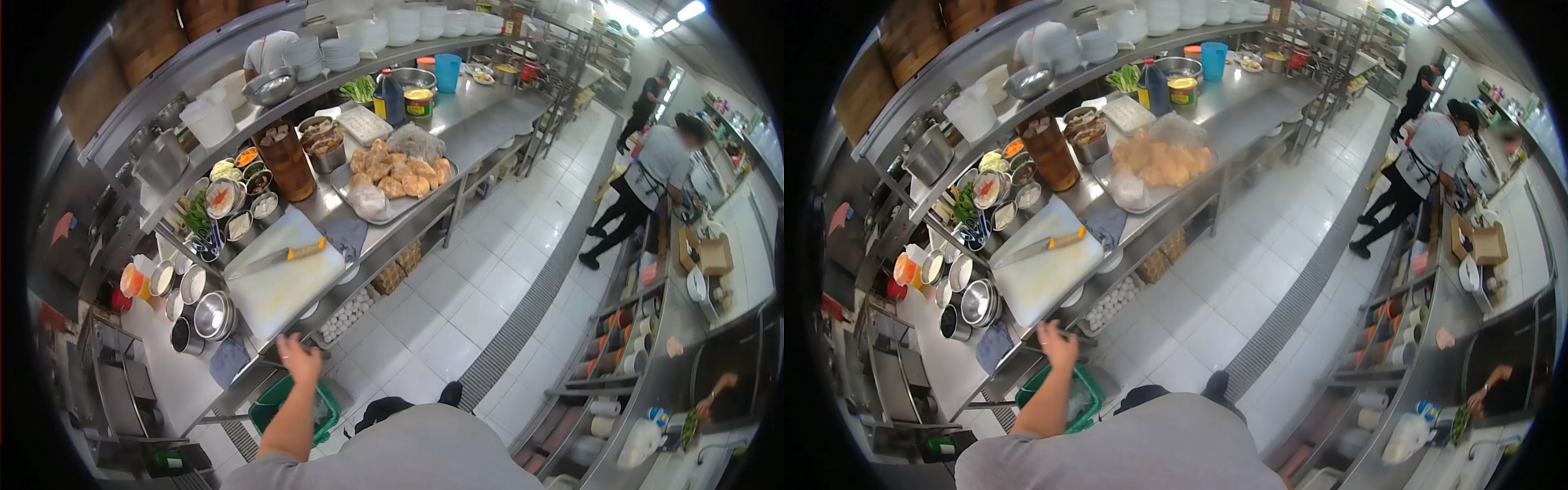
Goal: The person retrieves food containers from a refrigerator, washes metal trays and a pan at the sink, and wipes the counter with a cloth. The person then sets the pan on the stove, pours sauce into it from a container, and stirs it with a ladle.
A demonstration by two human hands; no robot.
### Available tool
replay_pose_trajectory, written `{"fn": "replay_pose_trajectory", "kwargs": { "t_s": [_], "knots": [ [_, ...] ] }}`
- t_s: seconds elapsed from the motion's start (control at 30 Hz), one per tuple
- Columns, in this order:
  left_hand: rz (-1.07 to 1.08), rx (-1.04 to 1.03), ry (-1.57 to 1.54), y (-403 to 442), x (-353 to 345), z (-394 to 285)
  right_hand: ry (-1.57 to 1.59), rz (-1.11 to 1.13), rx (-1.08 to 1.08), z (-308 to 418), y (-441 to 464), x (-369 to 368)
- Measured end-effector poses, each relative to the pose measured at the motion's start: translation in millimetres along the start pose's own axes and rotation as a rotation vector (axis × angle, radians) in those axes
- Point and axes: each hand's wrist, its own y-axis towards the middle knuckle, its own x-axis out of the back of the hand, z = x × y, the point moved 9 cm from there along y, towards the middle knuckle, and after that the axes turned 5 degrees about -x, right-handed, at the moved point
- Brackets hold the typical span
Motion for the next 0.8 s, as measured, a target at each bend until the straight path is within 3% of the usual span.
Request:
{"fn": "replay_pose_trajectory", "kwargs": {
  "t_s": [0.1,0.17,0.23,0.27,0.3,0.37,0.4,0.47,0.6,0.73,0.8],
  "knots": [
    [0.182,-0.088,-0.214,22,-55,-112,-0.51,0.058,0.228,6,65,55],
    [0.231,-0.151,-0.265,58,-71,-177,-0.637,0.073,0.282,5,116,96],
    [0.24,-0.193,-0.188,105,-87,-215,-0.143,-0.421,0.291,7,186,207],
    [0.24,-0.196,-0.144,130,-96,-225,-0.151,-0.371,0.316,-6,256,225],
    [0.239,-0.174,-0.141,155,-102,-229,0.263,-0.497,0.258,-26,313,257],
    [0.391,-0.25,0.227,199,-130,-241,0.369,-0.592,0.278,26,328,353],
    [0.391,-0.239,0.219,221,-145,-238,0.355,-0.594,0.279,57,326,396],
    [0.73,-0.226,0.548,243,-207,-203,0.628,-0.563,0.346,110,308,452],
    [0.669,-0.159,0.607,309,-260,-162,0.566,-0.456,0.229,163,308,481],
    [0.764,0.01,0.502,395,-266,-122,0.393,-0.313,0.245,146,348,414],
    [0.637,0.038,0.41,433,-246,-125,0.362,-0.162,0.044,142,330,384]
  ]
}}
